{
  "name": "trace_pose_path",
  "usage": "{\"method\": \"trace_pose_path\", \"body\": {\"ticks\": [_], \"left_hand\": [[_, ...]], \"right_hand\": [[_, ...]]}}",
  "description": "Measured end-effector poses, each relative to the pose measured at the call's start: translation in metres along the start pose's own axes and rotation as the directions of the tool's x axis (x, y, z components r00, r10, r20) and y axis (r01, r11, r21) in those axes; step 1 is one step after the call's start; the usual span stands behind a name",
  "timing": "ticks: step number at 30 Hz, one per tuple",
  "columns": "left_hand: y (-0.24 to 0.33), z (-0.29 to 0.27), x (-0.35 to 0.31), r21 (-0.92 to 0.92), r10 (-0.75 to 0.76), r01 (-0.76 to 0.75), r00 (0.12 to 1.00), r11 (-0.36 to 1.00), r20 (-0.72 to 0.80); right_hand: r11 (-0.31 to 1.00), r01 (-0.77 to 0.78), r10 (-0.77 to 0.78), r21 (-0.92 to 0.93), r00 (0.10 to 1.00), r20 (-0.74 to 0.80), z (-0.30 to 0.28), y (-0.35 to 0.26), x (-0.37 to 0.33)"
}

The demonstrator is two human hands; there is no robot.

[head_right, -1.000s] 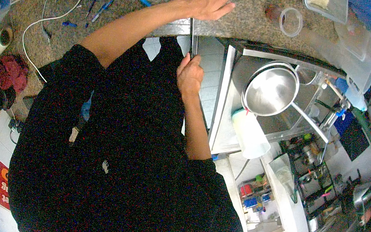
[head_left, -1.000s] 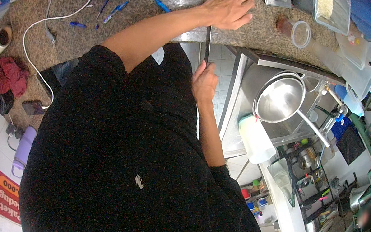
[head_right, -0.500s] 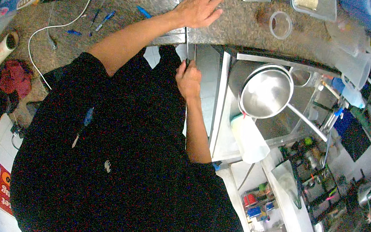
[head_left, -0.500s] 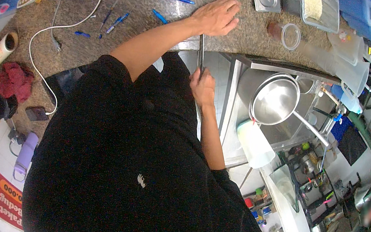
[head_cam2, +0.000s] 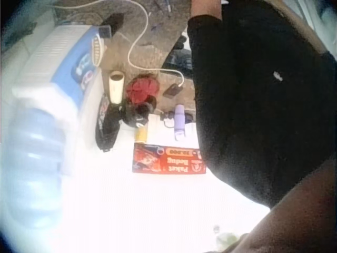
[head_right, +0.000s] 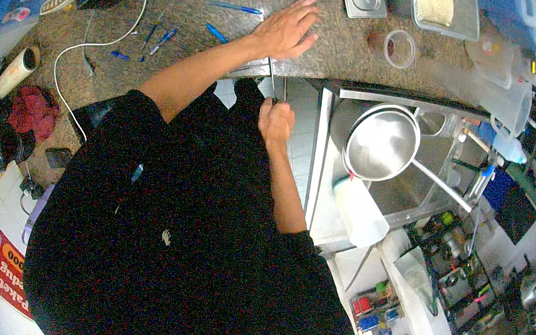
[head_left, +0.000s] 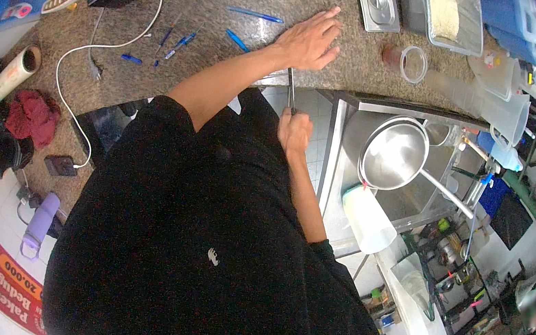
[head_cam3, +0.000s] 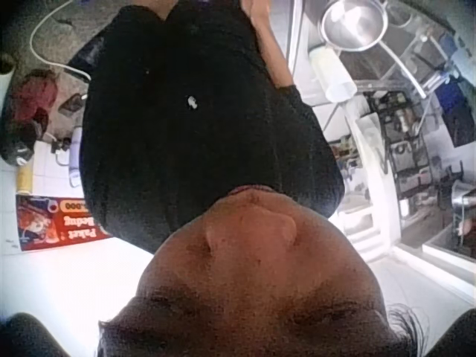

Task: The person assembles blue pens by inserting ink cartridges into barrels and attaching caps. They also use a knife to scrape a small white object on the countertop and briefly wipe a stainless steel table with a green cloth. The person handles the pen components one at a time, repeatedly assembling and disassembling them.

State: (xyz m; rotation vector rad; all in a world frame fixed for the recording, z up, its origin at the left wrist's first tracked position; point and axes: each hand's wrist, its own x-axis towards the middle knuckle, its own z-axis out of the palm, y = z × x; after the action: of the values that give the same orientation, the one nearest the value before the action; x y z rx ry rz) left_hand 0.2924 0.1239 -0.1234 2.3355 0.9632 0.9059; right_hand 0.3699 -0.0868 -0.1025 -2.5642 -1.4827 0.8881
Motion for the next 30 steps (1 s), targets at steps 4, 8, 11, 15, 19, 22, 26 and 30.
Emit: {"method": "trace_pose_path", "body": {"ticks": [4, 8, 11, 15, 19, 22, 26, 30], "left_hand": [[0.005, -0.004, 0.0, -0.004, 0.007, -0.007, 1.0, 1.0, -0.006], [0.006, -0.006, 0.0, -0.005, -0.018, 0.018, 1.0, 1.0, 0.025], [0.007, -0.009, 0.0, -0.004, -0.024, 0.024, 0.998, 1.0, 0.06], [0.023, -0.021, 0.002, 0.037, 0.048, -0.05, 0.998, 0.998, 0.051], [0.061, -0.025, -0.004, -0.032, 0.147, -0.145, 0.982, 0.989, 0.118], [0.063, -0.018, -0.022, 0.049, 0.161, -0.184, 0.941, 0.982, 0.297], [0.086, -0.025, -0.001, -0.066, 0.147, -0.137, 0.969, 0.988, 0.196], [0.086, -0.027, 0.009, -0.141, 0.188, -0.174, 0.978, 0.975, 0.092]], "right_hand": [[1.0, 0.001, -0.001, -0.003, 1.0, 0.016, -0.002, -0.002, 0.004], [0.999, -0.041, 0.041, -0.014, 0.999, 0.036, 0.002, 0.004, 0.009], [1.0, -0.018, 0.018, 0.005, 0.998, 0.058, -0.001, 0.006, 0.009], [0.999, 0.031, -0.03, -0.018, 0.999, 0.04, -0.002, 0.007, 0.011], [0.999, 0.025, -0.025, -0.02, 0.999, 0.036, 0.003, 0.008, 0.013], [1.0, 0.029, -0.028, -0.011, 0.998, 0.064, -0.001, 0.008, 0.012], [0.998, -0.058, 0.06, -0.027, 0.996, 0.072, 0.001, 0.008, 0.013], [0.999, 0.025, -0.028, 0.032, 0.996, 0.084, 0.001, 0.011, 0.013]]}}
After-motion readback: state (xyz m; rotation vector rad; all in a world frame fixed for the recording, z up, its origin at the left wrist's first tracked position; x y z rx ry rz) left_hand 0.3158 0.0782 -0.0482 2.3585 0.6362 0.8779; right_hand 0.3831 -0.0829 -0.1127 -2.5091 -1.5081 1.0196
